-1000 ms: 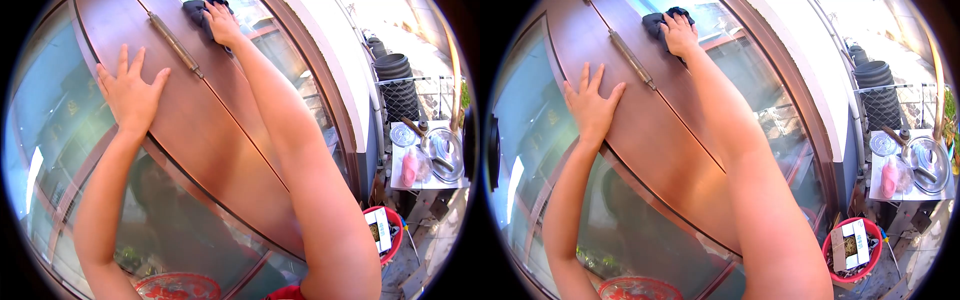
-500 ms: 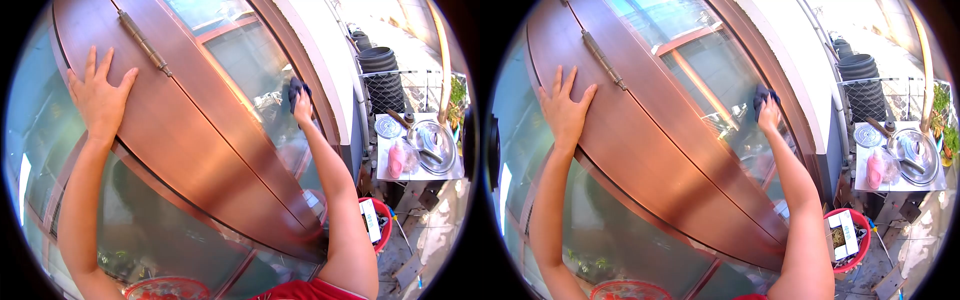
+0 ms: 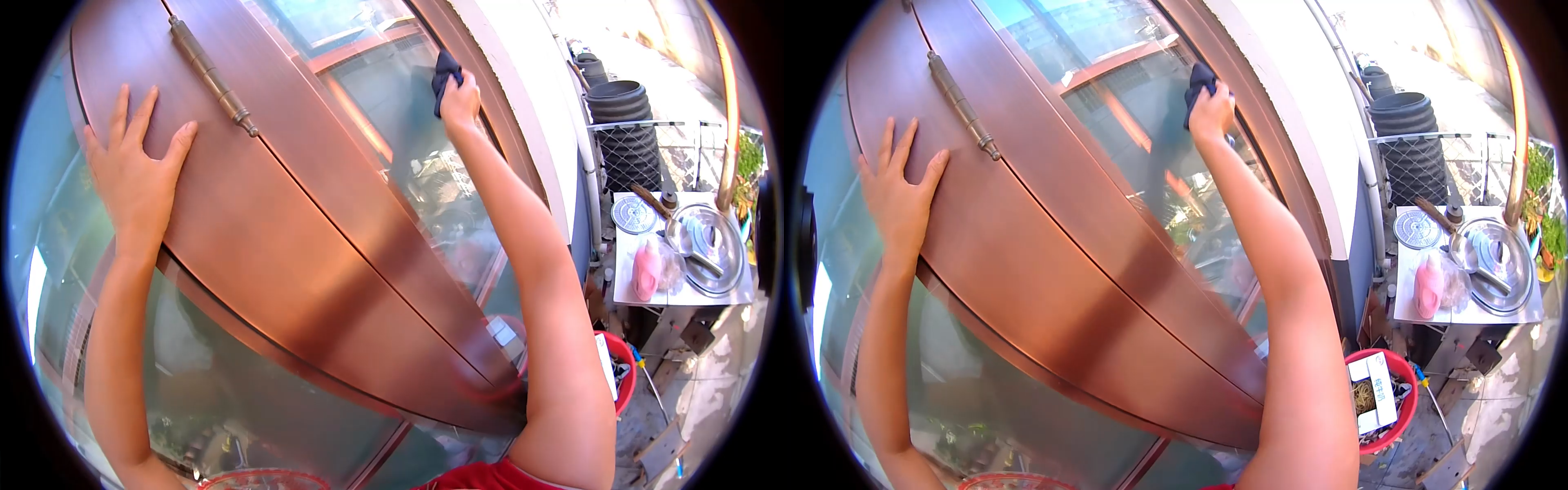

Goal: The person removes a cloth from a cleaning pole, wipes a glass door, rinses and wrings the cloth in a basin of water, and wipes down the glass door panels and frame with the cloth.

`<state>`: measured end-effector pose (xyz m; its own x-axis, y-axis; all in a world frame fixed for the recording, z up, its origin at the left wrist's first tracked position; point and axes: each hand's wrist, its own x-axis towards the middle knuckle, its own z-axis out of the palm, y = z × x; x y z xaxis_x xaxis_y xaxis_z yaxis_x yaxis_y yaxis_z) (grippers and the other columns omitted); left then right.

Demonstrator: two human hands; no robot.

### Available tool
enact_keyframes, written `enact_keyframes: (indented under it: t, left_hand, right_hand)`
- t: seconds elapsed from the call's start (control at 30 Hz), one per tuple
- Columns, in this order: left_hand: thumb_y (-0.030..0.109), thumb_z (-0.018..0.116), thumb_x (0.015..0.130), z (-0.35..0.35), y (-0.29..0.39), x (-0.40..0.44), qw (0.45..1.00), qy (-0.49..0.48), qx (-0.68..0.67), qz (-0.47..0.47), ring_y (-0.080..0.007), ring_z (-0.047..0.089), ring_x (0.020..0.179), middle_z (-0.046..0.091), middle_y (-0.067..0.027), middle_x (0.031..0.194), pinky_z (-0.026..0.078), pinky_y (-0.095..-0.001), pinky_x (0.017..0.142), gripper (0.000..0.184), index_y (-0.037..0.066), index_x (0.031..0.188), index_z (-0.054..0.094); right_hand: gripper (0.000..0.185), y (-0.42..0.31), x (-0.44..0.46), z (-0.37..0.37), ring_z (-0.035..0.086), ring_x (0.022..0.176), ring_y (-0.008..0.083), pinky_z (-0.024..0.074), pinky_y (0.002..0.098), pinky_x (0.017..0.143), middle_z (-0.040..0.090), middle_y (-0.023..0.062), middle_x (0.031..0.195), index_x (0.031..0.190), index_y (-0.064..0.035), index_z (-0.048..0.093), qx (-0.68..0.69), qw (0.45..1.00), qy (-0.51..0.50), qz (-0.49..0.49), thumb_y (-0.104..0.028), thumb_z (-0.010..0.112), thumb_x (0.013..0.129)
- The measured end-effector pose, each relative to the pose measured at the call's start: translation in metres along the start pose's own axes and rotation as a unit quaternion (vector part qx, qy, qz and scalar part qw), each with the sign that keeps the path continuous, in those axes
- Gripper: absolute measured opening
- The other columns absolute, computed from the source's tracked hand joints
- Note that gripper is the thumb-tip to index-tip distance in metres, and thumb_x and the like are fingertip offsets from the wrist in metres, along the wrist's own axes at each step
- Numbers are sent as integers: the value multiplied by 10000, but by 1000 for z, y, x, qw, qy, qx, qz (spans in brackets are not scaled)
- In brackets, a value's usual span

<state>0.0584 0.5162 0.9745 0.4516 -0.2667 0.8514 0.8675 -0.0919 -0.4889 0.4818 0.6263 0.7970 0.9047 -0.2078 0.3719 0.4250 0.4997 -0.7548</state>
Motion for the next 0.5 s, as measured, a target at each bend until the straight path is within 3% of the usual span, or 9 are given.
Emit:
enact_keyframes:
  t: [0.07, 0.13, 0.2, 0.27, 0.37, 0.4, 0.47, 0.5]
  left_hand:
    - [515, 693, 821, 5, -4, -1, 1000, 7, -4, 12, -470, 300, 1379, 432, 18, 1508, 258, -520, 1147, 597, 248, 1345, 591]
    - [507, 697, 821, 6, -7, 0, 1000, 16, 5, 25, -453, 315, 1377, 445, 12, 1500, 258, -508, 1150, 589, 240, 1337, 599]
    - [492, 700, 823, 6, -10, 2, 999, 21, 0, 44, -436, 332, 1373, 462, 4, 1487, 259, -493, 1154, 577, 226, 1327, 607]
    - [473, 702, 827, 5, -10, 2, 999, 24, 3, 48, -413, 356, 1365, 476, -12, 1475, 258, -480, 1158, 564, 211, 1319, 612]
    - [440, 700, 837, 0, -5, 0, 999, 24, 13, 45, -376, 399, 1348, 489, -46, 1462, 253, -462, 1166, 544, 191, 1312, 615]
    - [430, 698, 840, 1, -7, 1, 998, 26, 9, 57, -367, 412, 1342, 492, -57, 1459, 251, -457, 1167, 538, 184, 1312, 615]
    - [414, 696, 844, 2, -10, 3, 997, 31, 2, 74, -353, 431, 1331, 494, -80, 1454, 248, -450, 1170, 533, 173, 1312, 614]
    - [409, 697, 844, 3, -12, 5, 996, 29, -5, 79, -347, 437, 1328, 494, -92, 1452, 247, -447, 1170, 533, 167, 1311, 613]
  right_hand:
    - [337, -26, 20, 16, 566, 1089, 406, 430, 473, 952, 609, 235, 1147, 1178, -26, 606, 39, 997, 55, -24, -195, 636, 888]
    - [358, -42, 43, 41, 528, 1147, 398, 388, 478, 1008, 596, 226, 1184, 1208, -27, 588, 41, 983, 105, -146, -201, 631, 898]
    - [396, -54, 65, 62, 478, 1216, 386, 334, 473, 1067, 569, 224, 1236, 1259, -27, 556, 29, 964, 68, -256, -201, 618, 908]
    - [424, -43, 95, 109, 424, 1309, 371, 272, 455, 1135, 526, 217, 1337, 1310, -21, 521, 3, 958, 52, -282, -249, 540, 953]
    - [516, -19, 146, 157, 382, 1381, 337, 209, 468, 1178, 463, 207, 1440, 1377, -8, 472, -48, 949, -90, -299, -347, 389, 997]
    - [530, -19, 159, 161, 383, 1382, 337, 206, 472, 1181, 472, 173, 1449, 1409, -44, 456, -37, 951, -118, -282, -364, 395, 992]
    - [490, -34, 154, 151, 427, 1347, 330, 280, 455, 1149, 515, 142, 1413, 1396, -84, 479, -72, 959, -108, -253, -361, 413, 997]
    - [467, -38, 167, 154, 453, 1307, 367, 329, 441, 1108, 512, 214, 1380, 1351, -69, 514, -15, 954, -143, -263, -364, 442, 997]
